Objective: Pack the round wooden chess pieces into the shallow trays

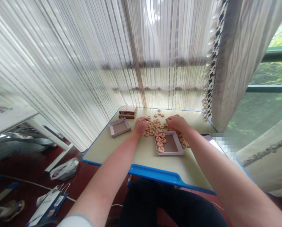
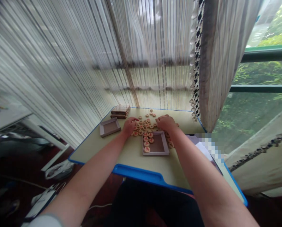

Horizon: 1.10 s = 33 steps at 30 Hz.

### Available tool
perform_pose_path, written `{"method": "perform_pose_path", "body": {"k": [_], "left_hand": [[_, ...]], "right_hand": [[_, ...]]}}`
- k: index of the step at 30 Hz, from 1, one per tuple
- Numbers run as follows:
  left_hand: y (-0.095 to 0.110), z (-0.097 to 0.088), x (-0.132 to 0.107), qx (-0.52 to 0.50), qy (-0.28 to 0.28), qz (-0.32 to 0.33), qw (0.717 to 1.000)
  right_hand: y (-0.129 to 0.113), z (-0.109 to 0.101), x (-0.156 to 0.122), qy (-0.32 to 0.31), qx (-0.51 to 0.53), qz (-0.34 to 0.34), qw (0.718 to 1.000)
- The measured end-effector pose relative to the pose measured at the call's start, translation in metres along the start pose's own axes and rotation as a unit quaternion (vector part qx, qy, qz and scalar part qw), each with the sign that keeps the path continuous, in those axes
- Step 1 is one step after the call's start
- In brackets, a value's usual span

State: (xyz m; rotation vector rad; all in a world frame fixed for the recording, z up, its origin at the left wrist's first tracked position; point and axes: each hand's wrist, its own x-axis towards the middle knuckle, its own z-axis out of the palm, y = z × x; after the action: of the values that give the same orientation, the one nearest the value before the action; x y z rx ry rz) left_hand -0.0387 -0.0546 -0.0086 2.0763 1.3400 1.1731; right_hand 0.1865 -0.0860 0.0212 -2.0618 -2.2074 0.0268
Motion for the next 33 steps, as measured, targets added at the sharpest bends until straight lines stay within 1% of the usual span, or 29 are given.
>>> {"method": "perform_pose_path", "body": {"k": [2, 3, 8, 11, 15, 22, 27, 28, 30, 32, 33], "left_hand": [[0.0, -0.001, 0.0, -0.008, 0.001, -0.002, 1.0], [-0.001, -0.001, -0.001, -0.009, -0.002, -0.004, 1.0], [-0.003, -0.003, 0.0, 0.002, -0.01, -0.007, 1.0], [-0.005, -0.003, 0.0, 0.002, -0.005, 0.003, 1.0], [-0.006, -0.001, 0.001, 0.006, 0.003, 0.027, 1.0], [-0.004, -0.001, 0.001, 0.03, -0.006, 0.014, 0.999], [-0.003, -0.002, 0.0, 0.035, -0.006, 0.028, 0.999], [-0.003, -0.002, 0.0, 0.039, -0.008, 0.028, 0.999], [-0.004, -0.002, 0.0, 0.051, -0.014, 0.029, 0.998], [-0.004, -0.001, -0.001, 0.062, -0.016, 0.043, 0.997], [-0.003, -0.001, -0.002, 0.069, -0.014, 0.054, 0.996]], "right_hand": [[0.004, -0.003, 0.015, -0.017, -0.003, 0.002, 1.0], [0.007, -0.004, 0.022, -0.032, -0.004, 0.016, 0.999], [0.01, 0.0, 0.054, -0.071, -0.054, 0.038, 0.995], [0.009, 0.0, 0.063, -0.085, -0.059, 0.048, 0.993], [0.012, -0.001, 0.068, -0.064, -0.071, 0.062, 0.993], [0.013, -0.002, 0.067, -0.069, -0.077, 0.055, 0.993], [0.01, -0.006, 0.065, -0.049, -0.067, 0.056, 0.995], [0.009, -0.008, 0.062, -0.034, -0.062, 0.06, 0.996], [0.004, -0.015, 0.051, 0.017, -0.032, 0.067, 0.997], [-0.004, -0.024, 0.029, 0.077, 0.024, 0.066, 0.995], [-0.009, -0.029, 0.014, 0.093, 0.045, 0.056, 0.993]]}}
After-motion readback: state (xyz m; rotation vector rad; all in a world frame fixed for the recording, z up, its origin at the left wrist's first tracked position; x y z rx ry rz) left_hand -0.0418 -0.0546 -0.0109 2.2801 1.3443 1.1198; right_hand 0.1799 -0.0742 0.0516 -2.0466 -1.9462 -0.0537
